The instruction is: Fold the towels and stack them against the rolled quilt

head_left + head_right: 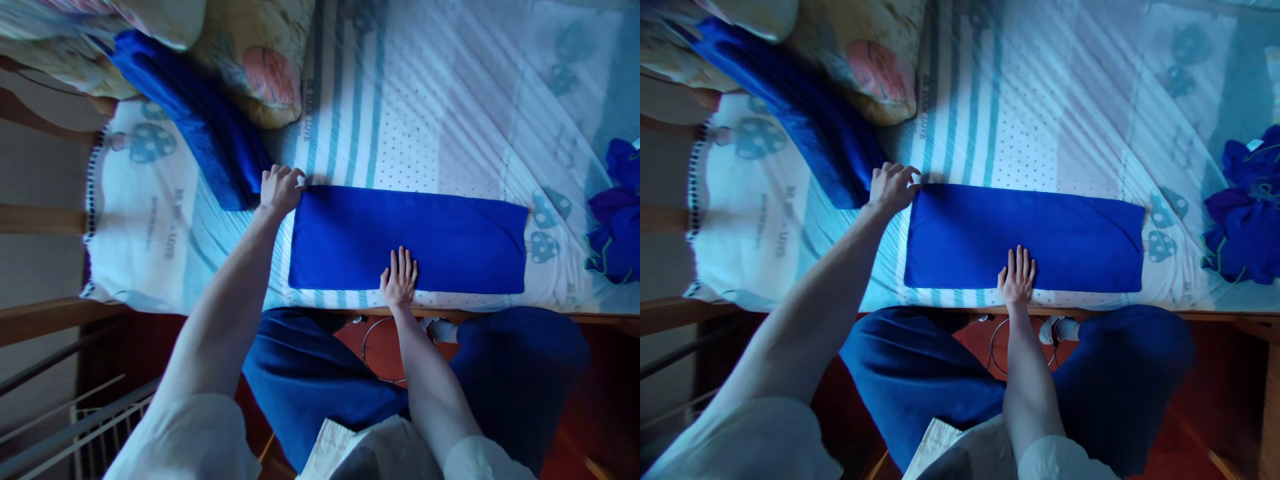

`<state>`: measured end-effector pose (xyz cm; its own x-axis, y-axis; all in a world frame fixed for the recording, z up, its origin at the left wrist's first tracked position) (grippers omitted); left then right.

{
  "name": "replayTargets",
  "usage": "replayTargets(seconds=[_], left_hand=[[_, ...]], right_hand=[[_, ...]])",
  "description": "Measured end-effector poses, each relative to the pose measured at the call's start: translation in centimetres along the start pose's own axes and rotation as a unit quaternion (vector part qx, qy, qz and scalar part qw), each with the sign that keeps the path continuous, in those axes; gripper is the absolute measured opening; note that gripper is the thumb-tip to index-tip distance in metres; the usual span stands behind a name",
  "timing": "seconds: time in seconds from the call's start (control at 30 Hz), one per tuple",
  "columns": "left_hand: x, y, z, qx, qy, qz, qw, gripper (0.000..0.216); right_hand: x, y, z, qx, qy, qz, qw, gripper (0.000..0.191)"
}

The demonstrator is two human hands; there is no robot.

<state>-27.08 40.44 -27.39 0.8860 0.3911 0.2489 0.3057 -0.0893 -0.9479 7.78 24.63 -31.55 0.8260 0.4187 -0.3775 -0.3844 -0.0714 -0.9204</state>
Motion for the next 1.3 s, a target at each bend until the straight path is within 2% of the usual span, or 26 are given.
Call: replayTargets(seconds=[0.07, 0.1, 0.2, 0.27, 0.33, 0.43, 0.5, 0.57, 0.63, 0.77, 0.83, 0.97, 1.2, 1.3], left_hand=[[2.6, 1.1, -2.5, 0.066, 0.01, -0.046, 0.997, 0.042], [4.1, 2.1, -3.9, 0.072, 0.028, -0.057, 0.995, 0.045], [7.6, 5.2, -7.6, 0.024, 0.107, -0.072, 0.991, 0.054], [7.5, 6.6, -8.8, 0.015, 0.091, -0.09, 0.992, 0.061], [5.5, 6.9, -8.8, 0.033, 0.025, -0.113, 0.993, 0.067], [1.8, 6.1, -7.4, 0.055, -0.066, -0.14, 0.986, 0.072], [0.9, 5.3, -6.8, 0.059, -0.094, -0.144, 0.983, 0.073], [1.9, 5.0, -7.1, 0.069, -0.105, -0.14, 0.982, 0.073], [4.9, 5.6, -8.7, 0.071, -0.088, -0.135, 0.984, 0.072], [12.3, 8.8, -14.1, 0.023, 0.0, -0.14, 0.99, 0.065], [14.5, 10.3, -16.4, 0.015, 0.005, -0.153, 0.988, 0.063], [15.3, 11.6, -17.7, 0.027, -0.007, -0.168, 0.985, 0.066], [15.2, 11.1, -17.3, 0.058, -0.002, -0.15, 0.987, 0.065], [15.0, 11.4, -17.4, 0.07, -0.002, -0.148, 0.986, 0.062]], right_hand=[[-0.1, -0.1, 0.1, -0.003, 0.004, -0.004, 1.0, 0.058], [-0.1, -0.2, 0.1, -0.004, 0.007, -0.006, 1.0, 0.057], [-0.2, -0.3, 0.2, -0.002, 0.009, -0.01, 1.0, 0.056], [-0.2, -0.3, 0.2, 0.0, 0.006, -0.014, 1.0, 0.056], [-0.2, -0.2, 0.1, -0.004, 0.005, -0.017, 1.0, 0.056], [-0.1, -0.1, 0.1, -0.015, 0.007, -0.017, 1.0, 0.059], [-0.1, -0.1, 0.1, -0.019, 0.01, -0.016, 1.0, 0.06], [-0.1, -0.1, 0.1, -0.02, 0.011, -0.013, 1.0, 0.061], [-0.1, -0.1, 0.1, -0.019, 0.01, -0.009, 1.0, 0.062], [-0.2, 0.0, -0.1, -0.017, 0.009, -0.007, 1.0, 0.06], [-0.1, 0.2, -0.1, -0.02, 0.011, -0.006, 1.0, 0.06], [-0.1, 0.6, -0.1, -0.017, 0.013, 0.005, 1.0, 0.058], [-0.4, -0.2, -0.2, -0.029, 0.044, 0.025, 0.998, 0.053], [-1.2, -0.7, 0.7, -0.04, 0.054, 0.046, 0.997, 0.051]])
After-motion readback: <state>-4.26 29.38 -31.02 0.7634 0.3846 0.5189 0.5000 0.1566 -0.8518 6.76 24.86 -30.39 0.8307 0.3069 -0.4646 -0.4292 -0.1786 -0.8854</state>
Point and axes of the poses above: each hand's wrist, its own z-axis towards the middle knuckle, its own y-axis out of the palm, x = y × z, the point moved 3 cm from there along z, towards the middle knuckle, and after that the axes turned 12 degrees about -y, right-handed, at the moved point
